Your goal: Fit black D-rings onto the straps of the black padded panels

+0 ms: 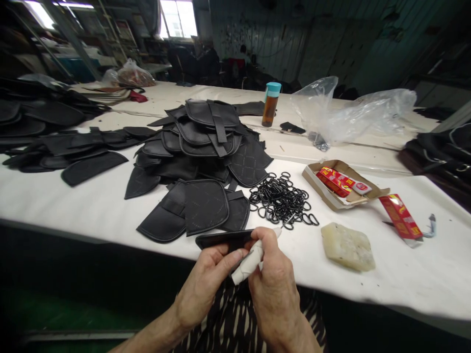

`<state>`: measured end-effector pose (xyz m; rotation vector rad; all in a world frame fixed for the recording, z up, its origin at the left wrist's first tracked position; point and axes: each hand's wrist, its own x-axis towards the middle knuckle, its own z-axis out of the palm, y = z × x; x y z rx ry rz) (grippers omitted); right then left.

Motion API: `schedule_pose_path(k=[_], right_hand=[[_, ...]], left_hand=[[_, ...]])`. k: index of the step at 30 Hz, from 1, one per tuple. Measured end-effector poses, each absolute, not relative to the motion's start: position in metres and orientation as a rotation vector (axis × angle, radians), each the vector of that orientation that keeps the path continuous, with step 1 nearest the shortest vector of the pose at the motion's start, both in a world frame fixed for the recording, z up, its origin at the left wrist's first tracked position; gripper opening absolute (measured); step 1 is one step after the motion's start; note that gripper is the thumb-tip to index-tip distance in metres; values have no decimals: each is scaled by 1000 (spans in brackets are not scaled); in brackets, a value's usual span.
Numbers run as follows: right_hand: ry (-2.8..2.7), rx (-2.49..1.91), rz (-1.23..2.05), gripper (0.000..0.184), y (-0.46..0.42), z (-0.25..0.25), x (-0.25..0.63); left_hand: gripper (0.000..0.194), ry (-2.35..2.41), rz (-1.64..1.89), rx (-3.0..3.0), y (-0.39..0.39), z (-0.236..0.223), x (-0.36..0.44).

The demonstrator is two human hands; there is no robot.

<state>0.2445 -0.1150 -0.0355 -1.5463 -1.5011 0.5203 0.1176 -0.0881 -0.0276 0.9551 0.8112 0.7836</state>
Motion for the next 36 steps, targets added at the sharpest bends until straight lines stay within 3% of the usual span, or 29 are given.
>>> schedule_pose_path(k=[11,17,22,36], right_hand=[[-1534,-1560,545,10,-120,-32,242],[-1535,-1397,66,27,-122,-22,255],[-1384,-1445,617,14,-90,-28,261],[-1242,-1453,738,16,-80,-29,257]], left_hand=[[32,847,821,974,-87,-28,118],[33,773,765,810,-86,-38,114],[30,800,725,710,-81,-34,111],[22,955,736,730,-81,-27,111]])
